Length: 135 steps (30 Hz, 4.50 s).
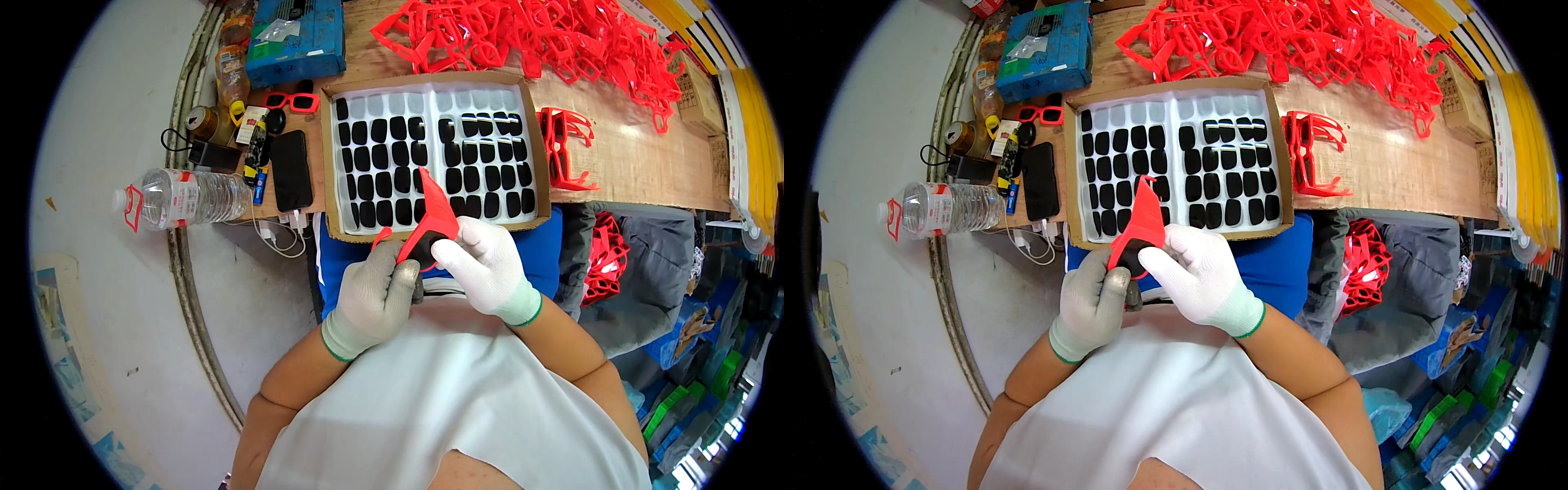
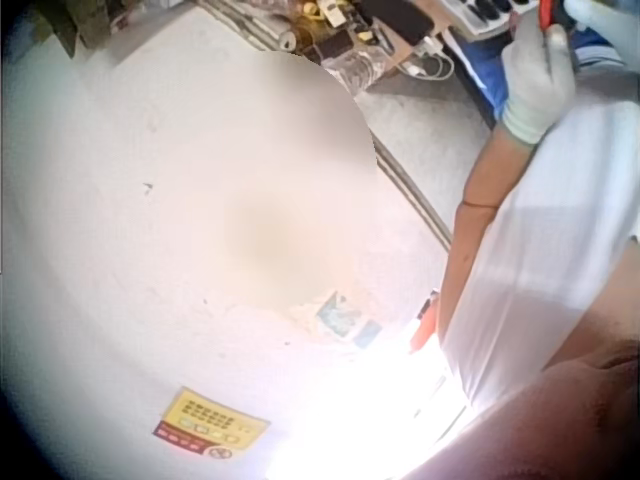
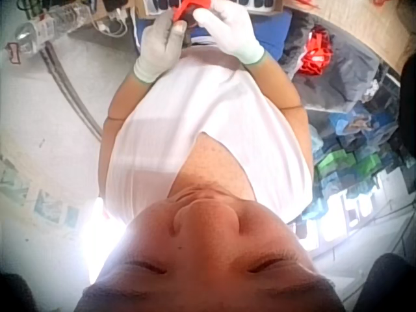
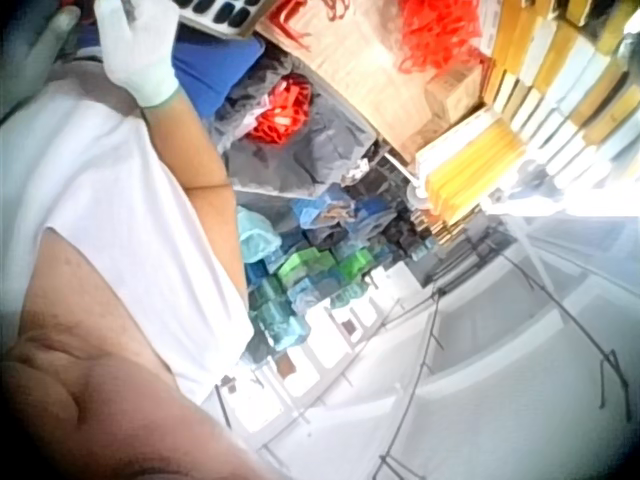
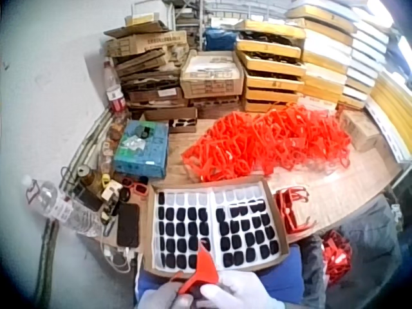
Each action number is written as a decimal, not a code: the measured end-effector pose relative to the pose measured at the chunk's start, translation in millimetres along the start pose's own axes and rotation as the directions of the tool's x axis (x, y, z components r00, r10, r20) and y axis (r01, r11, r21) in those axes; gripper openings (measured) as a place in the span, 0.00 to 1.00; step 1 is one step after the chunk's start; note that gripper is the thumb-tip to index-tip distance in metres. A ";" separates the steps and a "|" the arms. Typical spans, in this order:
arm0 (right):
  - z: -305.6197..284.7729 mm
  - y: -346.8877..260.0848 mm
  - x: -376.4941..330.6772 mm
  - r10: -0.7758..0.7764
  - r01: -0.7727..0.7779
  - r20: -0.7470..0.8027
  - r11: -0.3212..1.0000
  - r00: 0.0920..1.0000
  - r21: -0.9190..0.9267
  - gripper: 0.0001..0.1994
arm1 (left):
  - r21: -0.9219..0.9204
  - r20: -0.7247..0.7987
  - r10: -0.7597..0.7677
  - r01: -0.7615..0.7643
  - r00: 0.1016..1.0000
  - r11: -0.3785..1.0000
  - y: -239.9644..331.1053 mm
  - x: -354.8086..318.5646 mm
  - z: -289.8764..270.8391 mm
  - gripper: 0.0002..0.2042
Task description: The person repeatedly picks up red plastic frames and black lenses from a tray. They insert each lens into the frame by hand, then place the assembled unit on the table. The process is repeated for multiple units throughout the clip.
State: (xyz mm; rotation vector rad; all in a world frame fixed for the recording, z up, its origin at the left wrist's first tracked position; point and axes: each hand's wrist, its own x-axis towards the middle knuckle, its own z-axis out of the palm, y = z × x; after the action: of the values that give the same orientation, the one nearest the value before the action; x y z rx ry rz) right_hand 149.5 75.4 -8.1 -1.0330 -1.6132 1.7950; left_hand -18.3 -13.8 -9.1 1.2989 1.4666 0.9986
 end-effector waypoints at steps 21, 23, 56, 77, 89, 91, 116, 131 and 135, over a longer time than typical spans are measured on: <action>-4.6 21.7 6.0 0.133 -0.144 0.088 0.981 0.987 0.127 0.11 | -0.132 0.018 -0.184 0.185 0.983 0.974 -11.9 -3.4 5.2 0.14; -2.5 22.5 5.5 0.118 -0.122 0.061 0.991 0.991 0.063 0.11 | -0.027 -0.009 -0.138 0.138 0.990 0.990 -12.0 -4.1 6.5 0.11; -13.2 4.5 -6.6 0.273 -0.338 0.204 0.660 0.940 0.671 0.14 | -0.234 0.246 -0.226 0.284 0.943 0.930 12.3 11.2 -3.6 0.11; -17.2 -23.4 -3.7 -0.011 0.013 0.010 0.954 1.000 -0.299 0.09 | 0.122 -0.074 -0.050 0.059 0.996 0.991 16.0 13.1 14.9 0.08; -35.3 3.8 6.4 0.060 -0.056 0.117 0.998 0.991 -0.036 0.09 | 0.037 0.078 -0.136 0.134 0.988 0.990 24.7 27.8 4.4 0.10; -39.0 -4.1 12.5 0.037 -0.010 0.139 0.981 0.990 -0.193 0.09 | 0.087 -0.011 -0.085 0.085 0.996 0.993 20.6 26.7 14.1 0.09; -135.0 14.0 12.2 0.310 -0.339 0.167 0.921 0.936 0.192 0.13 | 0.846 -0.343 -0.393 0.462 0.853 0.265 -105.4 245.8 -70.7 0.22; -117.1 4.4 -15.8 0.305 -0.339 0.148 0.854 0.941 0.394 0.14 | 0.921 -0.324 -0.407 0.383 0.854 0.071 -110.5 260.0 -65.0 0.16; -109.6 8.2 -29.3 0.329 -0.358 0.143 0.845 0.934 0.398 0.14 | 0.932 -0.280 -0.375 0.344 0.884 0.115 -110.4 257.7 -71.3 0.15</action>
State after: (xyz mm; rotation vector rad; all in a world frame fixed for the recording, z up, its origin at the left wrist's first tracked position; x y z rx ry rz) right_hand 255.9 115.7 -10.8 -1.1090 -1.0403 2.3082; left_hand -124.3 228.8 -125.7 1.5694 2.3863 -0.5332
